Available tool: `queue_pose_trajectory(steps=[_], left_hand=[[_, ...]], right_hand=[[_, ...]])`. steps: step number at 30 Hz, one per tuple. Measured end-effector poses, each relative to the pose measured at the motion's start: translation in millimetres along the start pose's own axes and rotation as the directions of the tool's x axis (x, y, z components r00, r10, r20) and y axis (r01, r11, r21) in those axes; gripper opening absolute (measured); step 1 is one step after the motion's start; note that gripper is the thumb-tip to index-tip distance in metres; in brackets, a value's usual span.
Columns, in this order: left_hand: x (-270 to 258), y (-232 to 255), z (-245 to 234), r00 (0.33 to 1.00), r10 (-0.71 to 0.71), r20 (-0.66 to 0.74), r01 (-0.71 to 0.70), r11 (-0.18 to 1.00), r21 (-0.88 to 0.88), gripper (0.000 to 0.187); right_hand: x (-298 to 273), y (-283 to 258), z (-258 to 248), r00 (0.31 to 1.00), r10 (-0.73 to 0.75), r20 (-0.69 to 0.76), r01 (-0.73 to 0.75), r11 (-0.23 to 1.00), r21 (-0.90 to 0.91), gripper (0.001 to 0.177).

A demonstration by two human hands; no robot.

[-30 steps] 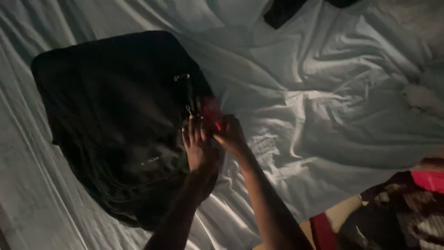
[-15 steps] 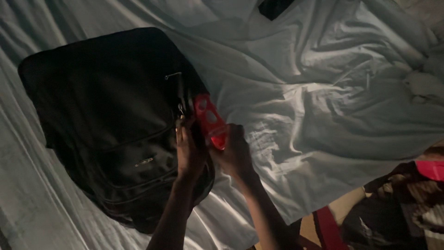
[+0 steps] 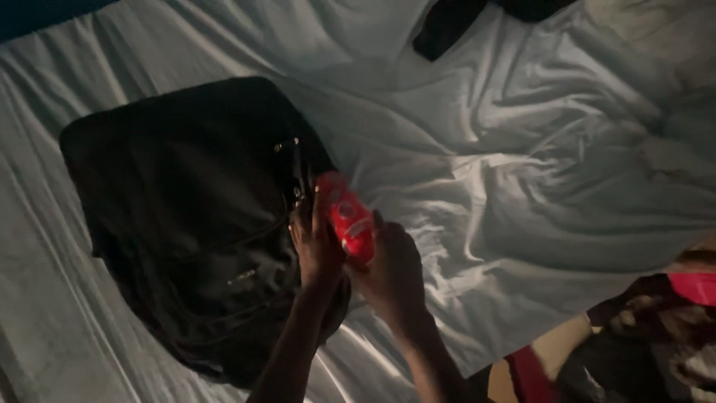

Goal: The person unpacks a black backpack placed on a bed, removing a red water bottle, a small blue item, several pens, a keyring, a white power adapter, and a white cable. The items are placed on the bed beside the bag.

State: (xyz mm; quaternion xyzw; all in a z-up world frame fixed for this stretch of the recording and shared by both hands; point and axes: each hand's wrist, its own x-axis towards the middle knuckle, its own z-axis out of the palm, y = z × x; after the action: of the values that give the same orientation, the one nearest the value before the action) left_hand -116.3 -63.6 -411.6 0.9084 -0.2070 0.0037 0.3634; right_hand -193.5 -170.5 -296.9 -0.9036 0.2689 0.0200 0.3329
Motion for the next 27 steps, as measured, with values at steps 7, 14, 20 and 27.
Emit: queue_pose_trajectory(steps=[7,14,20,27], left_hand=[[18.3,31.8,-18.5,0.997,0.080,0.008,-0.080,0.997,0.002,0.080],[34.0,62.9,-69.4,0.938,0.275,-0.213,-0.273,0.961,0.041,0.087],[12.4,89.1,-105.8,0.828,0.544,-0.140,-0.535,0.839,0.100,0.070],[-3.8,108.2,-133.4,0.919,0.390,0.060,-0.391,0.921,0.001,0.057]], right_hand=[[-15.3,-34.6,-67.6,0.958,-0.181,-0.221,0.190,0.982,0.020,0.078],[-28.1,-42.1,-106.9,0.977,0.038,-0.208,0.063,0.887,0.458,0.068],[-34.6,-48.2,-105.7,0.954,-0.089,-0.286,0.245,0.779,0.577,0.064],[-40.6,-94.1,-101.7,0.883,-0.054,-0.467,0.242,0.904,0.353,0.060]])
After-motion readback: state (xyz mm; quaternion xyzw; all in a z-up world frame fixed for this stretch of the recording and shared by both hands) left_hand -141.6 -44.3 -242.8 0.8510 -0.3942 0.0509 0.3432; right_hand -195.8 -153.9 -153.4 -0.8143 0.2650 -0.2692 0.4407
